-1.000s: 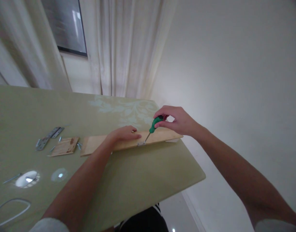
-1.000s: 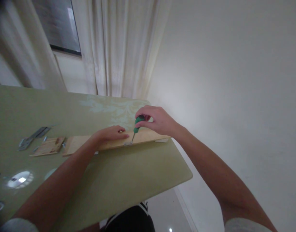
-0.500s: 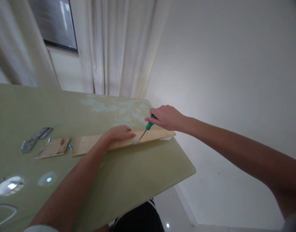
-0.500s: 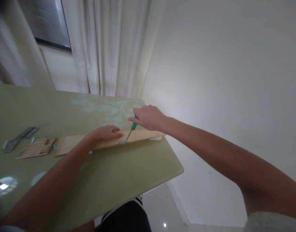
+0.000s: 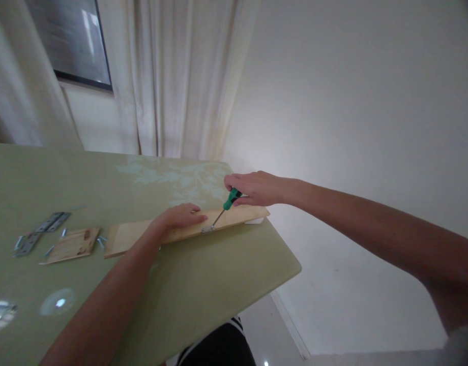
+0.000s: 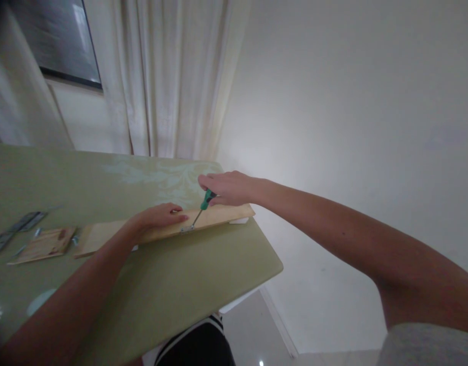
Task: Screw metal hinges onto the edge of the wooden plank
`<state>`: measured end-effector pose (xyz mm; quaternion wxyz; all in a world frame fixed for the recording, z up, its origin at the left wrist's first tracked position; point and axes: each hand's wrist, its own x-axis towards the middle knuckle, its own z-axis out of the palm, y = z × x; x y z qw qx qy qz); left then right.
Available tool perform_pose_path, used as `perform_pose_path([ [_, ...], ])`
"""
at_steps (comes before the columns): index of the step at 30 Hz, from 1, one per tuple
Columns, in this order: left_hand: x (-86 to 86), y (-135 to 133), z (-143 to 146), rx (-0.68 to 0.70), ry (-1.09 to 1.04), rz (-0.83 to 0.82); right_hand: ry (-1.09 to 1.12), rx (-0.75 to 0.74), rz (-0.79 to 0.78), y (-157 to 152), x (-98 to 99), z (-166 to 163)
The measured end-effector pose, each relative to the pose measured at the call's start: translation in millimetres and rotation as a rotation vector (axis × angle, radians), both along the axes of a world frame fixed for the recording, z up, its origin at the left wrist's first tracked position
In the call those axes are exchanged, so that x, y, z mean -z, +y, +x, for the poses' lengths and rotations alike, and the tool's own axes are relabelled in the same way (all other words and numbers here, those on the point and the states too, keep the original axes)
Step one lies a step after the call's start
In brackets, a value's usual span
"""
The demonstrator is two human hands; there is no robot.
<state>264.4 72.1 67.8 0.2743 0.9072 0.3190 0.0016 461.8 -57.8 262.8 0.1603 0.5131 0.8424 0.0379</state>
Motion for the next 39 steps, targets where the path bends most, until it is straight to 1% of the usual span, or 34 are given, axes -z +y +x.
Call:
perform_pose_path([
  [1,0.5,0.4,0.0,-0.001,-0.003,-0.001,-0.003,-0.011,-0.012,-0.7,-0.6,0.4],
  [2,0.9,0.8,0.0,-0.004,-0.007,-0.002,-0.018,0.015,-0.006,-0.9,-0.5,0.5],
  [5,1.7,1.6,-0.2,-0.012,-0.012,-0.003,-0.044,0.209,0.035,-0.6,0.8,0.3],
  [7,2.4,2.2,-0.2,-0.011,-0.01,-0.005,-0.012,0.28,0.006,-1.8,-0.4,1.5],
  [8,2.9,2.6,-0.1,-0.009,-0.009,-0.005,0.009,0.267,-0.023,-3.0,-1.7,2.4],
  [10,4.4,3.6,0.1,-0.008,-0.004,-0.002,0.04,0.168,-0.068,-5.3,-3.7,3.8],
  [12,5.7,4.4,0.1,-0.011,0.0,0.006,0.042,0.084,-0.051,-5.6,-2.3,3.2],
  [13,6.1,4.6,0.1,-0.013,0.002,0.01,0.037,0.092,-0.018,-4.5,-0.1,2.2],
  [14,6.2,4.7,0.0,-0.014,0.004,0.013,0.032,0.132,0.022,-2.7,2.7,0.9],
  [16,5.4,4.4,-0.3,-0.012,0.004,0.013,0.023,0.249,0.085,1.2,7.9,-1.0],
  [18,3.8,3.9,-0.7,-0.003,0.003,0.007,0.022,0.314,0.09,2.9,9.5,-0.9],
  [19,2.9,3.7,-0.8,0.001,0.003,0.003,0.029,0.307,0.072,2.5,8.6,-0.3],
  [20,2.1,3.7,-0.9,0.005,0.003,-0.001,0.038,0.275,0.046,1.3,7.0,0.3],
  [22,1.4,4.3,-0.9,0.011,0.004,-0.004,0.04,0.144,0.003,-1.8,3.7,0.2],
  [23,1.5,4.8,-0.8,0.011,0.005,-0.004,0.028,0.083,0.003,-2.9,2.9,-1.0],
  [24,1.9,5.4,-0.7,0.01,0.005,-0.002,0.01,0.061,0.02,-3.3,3.0,-3.0],
  [25,2.6,6.0,-0.5,0.009,0.006,0.001,-0.012,0.081,0.046,-3.2,3.7,-5.6],
  [28,5.5,7.9,0.0,0.006,0.007,0.0,-0.049,0.253,0.098,-1.4,5.4,-13.4],
  [29,6.6,8.5,0.3,0.007,0.008,-0.003,-0.051,0.278,0.085,-1.3,4.6,-15.0],
  [30,7.6,9.1,0.5,0.008,0.008,-0.006,-0.049,0.269,0.058,-1.7,2.9,-15.9],
  [31,8.5,9.7,0.9,0.011,0.007,-0.008,-0.048,0.231,0.024,-2.4,0.7,-16.0],
  [33,9.5,10.6,1.6,0.017,0.004,-0.009,-0.06,0.099,-0.037,-3.6,-3.1,-15.5],
  [34,9.6,10.8,1.9,0.02,0.002,-0.009,-0.069,0.038,-0.05,-3.3,-3.7,-15.4],
  [35,9.4,10.8,2.1,0.021,0.001,-0.009,-0.072,0.019,-0.041,-2.2,-3.2,-15.8],
  [36,8.9,10.6,2.2,0.021,0.002,-0.01,-0.069,0.047,-0.017,-0.2,-1.7,-16.8],
  [39,7.1,9.7,2.2,0.022,0.005,-0.013,-0.036,0.258,0.041,7.3,3.4,-22.0],
])
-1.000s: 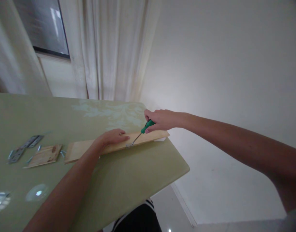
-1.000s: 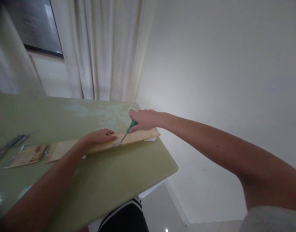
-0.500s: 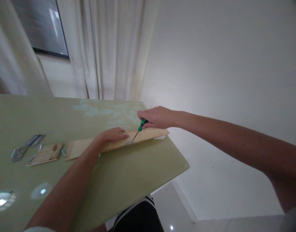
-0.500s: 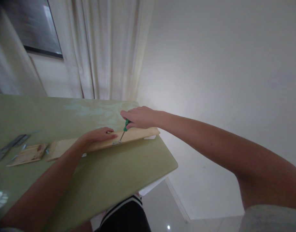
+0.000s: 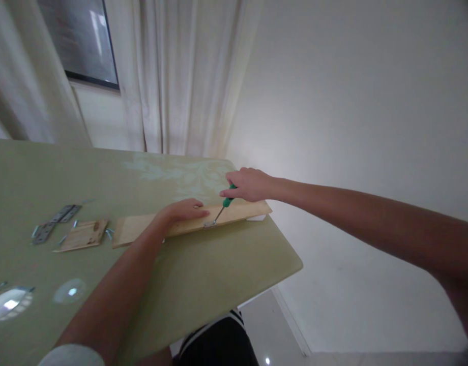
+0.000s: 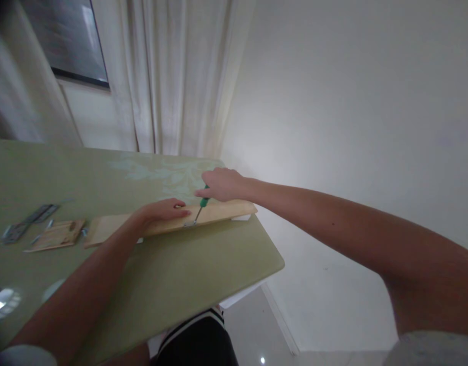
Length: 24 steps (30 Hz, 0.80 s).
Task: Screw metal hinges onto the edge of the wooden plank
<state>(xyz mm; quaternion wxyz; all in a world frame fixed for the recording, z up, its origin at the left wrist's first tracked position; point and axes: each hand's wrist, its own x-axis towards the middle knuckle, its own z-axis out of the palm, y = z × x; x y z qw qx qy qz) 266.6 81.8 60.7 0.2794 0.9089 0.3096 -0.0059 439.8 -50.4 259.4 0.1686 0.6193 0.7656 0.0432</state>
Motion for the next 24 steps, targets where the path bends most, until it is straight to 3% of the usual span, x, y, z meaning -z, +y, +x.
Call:
perform_pose_path([
  [3,0.1,0.4,-0.1,0.012,-0.006,-0.008,0.025,-0.006,-0.054,2.5,-3.7,-4.3],
  [8,2.4,1.8,0.7,0.024,-0.023,-0.017,-0.04,-0.406,-0.142,1.8,-9.2,-7.3],
  [10,1.4,0.9,0.9,0.023,-0.023,-0.017,-0.007,-0.284,-0.051,6.3,-1.4,-10.3],
  [13,-1.1,-0.9,1.0,0.021,-0.013,-0.01,0.07,0.061,0.084,14.4,8.9,-14.4],
  [15,-2.0,-1.4,1.2,0.019,-0.006,-0.007,0.098,0.09,0.045,16.6,6.8,-13.7],
  [17,-2.0,-1.3,1.3,0.015,-0.004,-0.008,0.086,-0.033,-0.028,15.3,-1.2,-10.3],
  [21,-1.1,-0.6,1.4,0.014,0.0,-0.015,-0.179,-0.504,-0.063,10.2,-10.5,-4.4],
  [22,-1.0,-0.5,1.3,0.017,0.002,-0.015,-0.235,-0.558,-0.041,9.8,-8.9,-4.4],
  [24,-1.1,-0.3,1.2,0.02,0.009,-0.012,-0.263,-0.469,0.018,10.7,-3.5,-5.4],
])
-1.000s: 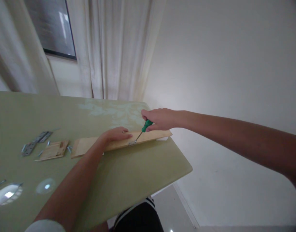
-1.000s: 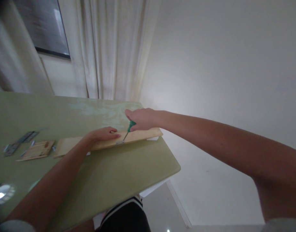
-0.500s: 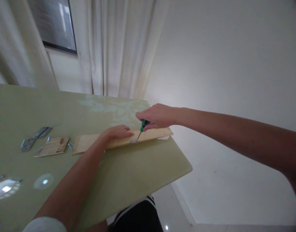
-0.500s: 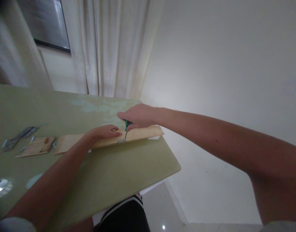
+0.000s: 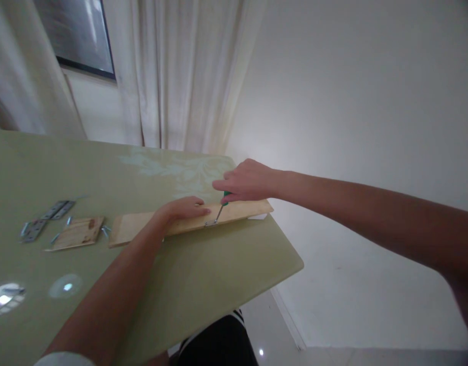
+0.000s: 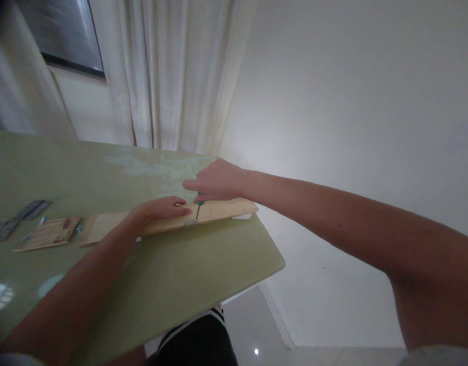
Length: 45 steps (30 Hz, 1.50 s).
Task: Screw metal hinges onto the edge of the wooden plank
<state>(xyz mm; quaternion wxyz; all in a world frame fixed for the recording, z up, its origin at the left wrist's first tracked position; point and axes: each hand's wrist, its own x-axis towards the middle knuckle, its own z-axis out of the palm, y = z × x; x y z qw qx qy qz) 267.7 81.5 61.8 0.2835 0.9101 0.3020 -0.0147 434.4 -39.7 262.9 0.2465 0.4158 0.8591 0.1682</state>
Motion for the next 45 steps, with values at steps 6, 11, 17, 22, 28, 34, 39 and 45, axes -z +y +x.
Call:
perform_pose_path([
  [6,1.1,1.5,0.4,-0.003,0.014,0.008,0.14,0.358,-0.104,-0.5,-6.8,0.8],
  [11,4.1,2.7,0.6,0.01,-0.001,0.006,0.219,0.216,-0.152,-7.2,-11.0,-2.9],
  [17,6.0,4.4,1.8,0.014,0.005,0.014,0.268,0.542,-0.024,-7.3,0.9,-18.6],
  [22,1.4,1.9,1.8,0.013,-0.001,0.002,0.265,0.317,-0.093,-6.1,-2.9,-17.3],
  [28,-2.6,-1.8,1.3,0.008,-0.003,-0.013,0.235,0.459,-0.162,-7.2,-12.6,-12.8],
  [34,-3.8,-2.0,1.2,0.006,-0.003,-0.012,0.187,0.331,-0.075,-8.9,-11.8,-10.7],
  [39,-4.8,-3.2,0.1,0.001,0.0,-0.018,0.065,0.438,-0.012,-10.9,-10.7,-9.0],
  [45,-3.9,-3.0,2.0,0.008,-0.015,-0.024,-0.067,0.022,-0.06,-12.4,-14.2,5.2],
])
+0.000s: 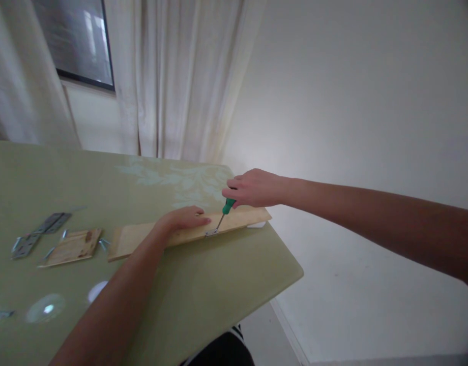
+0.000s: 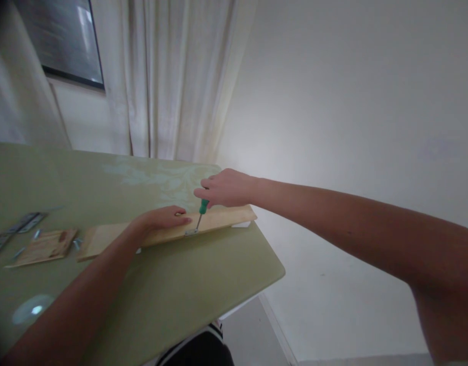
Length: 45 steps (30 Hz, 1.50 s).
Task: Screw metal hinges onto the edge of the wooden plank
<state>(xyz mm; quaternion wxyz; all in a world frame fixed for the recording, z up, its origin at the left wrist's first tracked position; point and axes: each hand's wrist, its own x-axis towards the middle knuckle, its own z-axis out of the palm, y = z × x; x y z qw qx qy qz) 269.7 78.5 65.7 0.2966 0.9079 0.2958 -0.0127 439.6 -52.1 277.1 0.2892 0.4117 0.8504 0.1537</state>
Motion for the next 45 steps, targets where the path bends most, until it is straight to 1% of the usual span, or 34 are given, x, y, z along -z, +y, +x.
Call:
perform_pose_path([
  [1,0.6,0.4,0.4,-0.002,-0.002,-0.001,0.001,0.045,0.022,0.1,1.3,0.2],
  [4,3.4,2.8,1.1,-0.008,0.002,-0.003,0.034,0.349,0.072,-1.5,3.8,-3.1],
  [5,4.5,3.8,1.1,-0.007,0.006,-0.003,0.04,0.417,0.065,-2.6,3.5,-4.3],
  [6,5.6,4.7,1.1,-0.005,0.009,-0.002,0.042,0.436,0.045,-3.6,2.5,-4.8],
  [7,6.5,5.5,1.0,0.0,0.012,-0.001,0.038,0.401,0.02,-4.4,1.1,-4.4],
  [8,7.3,6.1,0.9,0.004,0.014,0.001,0.024,0.315,-0.003,-4.8,-0.4,-3.2],
  [11,9.3,7.1,0.8,0.005,0.016,0.008,-0.072,-0.083,-0.055,-2.7,-3.2,2.1],
  [12,9.9,7.3,0.7,0.002,0.017,0.009,-0.096,-0.175,-0.067,-1.3,-2.8,3.0],
  [13,10.6,7.5,0.7,-0.002,0.017,0.01,-0.101,-0.194,-0.073,0.2,-1.7,2.9],
  [14,11.1,7.6,0.7,-0.005,0.017,0.01,-0.077,-0.127,-0.066,1.5,0.1,1.8],
  [17,11.4,7.8,0.2,-0.009,0.015,0.01,0.044,0.285,-0.002,3.3,6.7,-4.7],
  [18,10.8,7.5,0.0,-0.009,0.015,0.01,0.069,0.385,0.014,3.1,8.3,-6.6],
  [19,9.9,7.1,-0.2,-0.008,0.015,0.01,0.085,0.442,0.021,2.8,9.1,-7.7],
  [20,8.7,6.5,-0.3,-0.007,0.017,0.01,0.09,0.456,0.015,2.3,9.1,-7.9],
  [21,7.5,5.8,-0.5,-0.007,0.019,0.01,0.083,0.433,0.009,1.9,8.2,-7.2],
  [22,6.4,5.0,-0.6,-0.007,0.023,0.01,0.067,0.372,0.003,1.7,6.6,-5.7],
  [23,5.6,4.2,-0.7,-0.007,0.026,0.01,0.038,0.261,-0.008,1.9,4.8,-3.8],
  [26,5.7,3.1,-0.7,-0.012,0.032,0.015,-0.06,-0.196,-0.074,5.3,1.8,0.8],
  [27,6.6,3.3,-0.7,-0.014,0.032,0.015,-0.063,-0.265,-0.099,7.3,2.6,1.2],
  [28,7.6,3.6,-0.7,-0.016,0.033,0.015,-0.038,-0.23,-0.107,9.6,4.4,0.8],
  [29,8.5,4.1,-0.7,-0.017,0.032,0.014,0.002,-0.11,-0.089,11.9,7.0,0.0],
  [31,9.7,4.9,-0.9,-0.017,0.032,0.01,0.074,0.207,-0.028,16.0,13.0,-2.3],
  [32,9.8,5.1,-1.1,-0.017,0.032,0.008,0.095,0.333,0.001,17.1,15.4,-3.1],
  [33,9.6,5.2,-1.2,-0.016,0.031,0.007,0.105,0.41,0.017,17.5,16.8,-3.3],
  [34,9.2,5.0,-1.3,-0.015,0.031,0.006,0.107,0.442,0.019,16.9,17.0,-2.8],
  [35,8.6,4.8,-1.2,-0.015,0.03,0.005,0.109,0.435,0.009,15.5,16.0,-1.8],
  [36,8.0,4.5,-1.1,-0.014,0.029,0.004,0.114,0.398,-0.003,13.6,14.1,-0.3],
  [37,7.4,4.2,-0.9,-0.013,0.03,0.004,0.11,0.316,-0.023,11.4,11.6,1.5],
  [40,6.1,3.4,-0.2,-0.013,0.036,0.005,0.06,-0.065,-0.116,8.4,6.5,5.4],
  [41,5.8,3.2,0.0,-0.015,0.04,0.005,0.058,-0.1,-0.137,9.5,6.9,5.7],
  [42,5.4,2.8,0.0,-0.016,0.044,0.005,0.071,-0.04,-0.143,11.8,8.4,5.4],
  [45,3.5,1.2,-0.4,-0.021,0.048,0.003,0.121,0.38,-0.144,20.9,17.5,3.6],
])
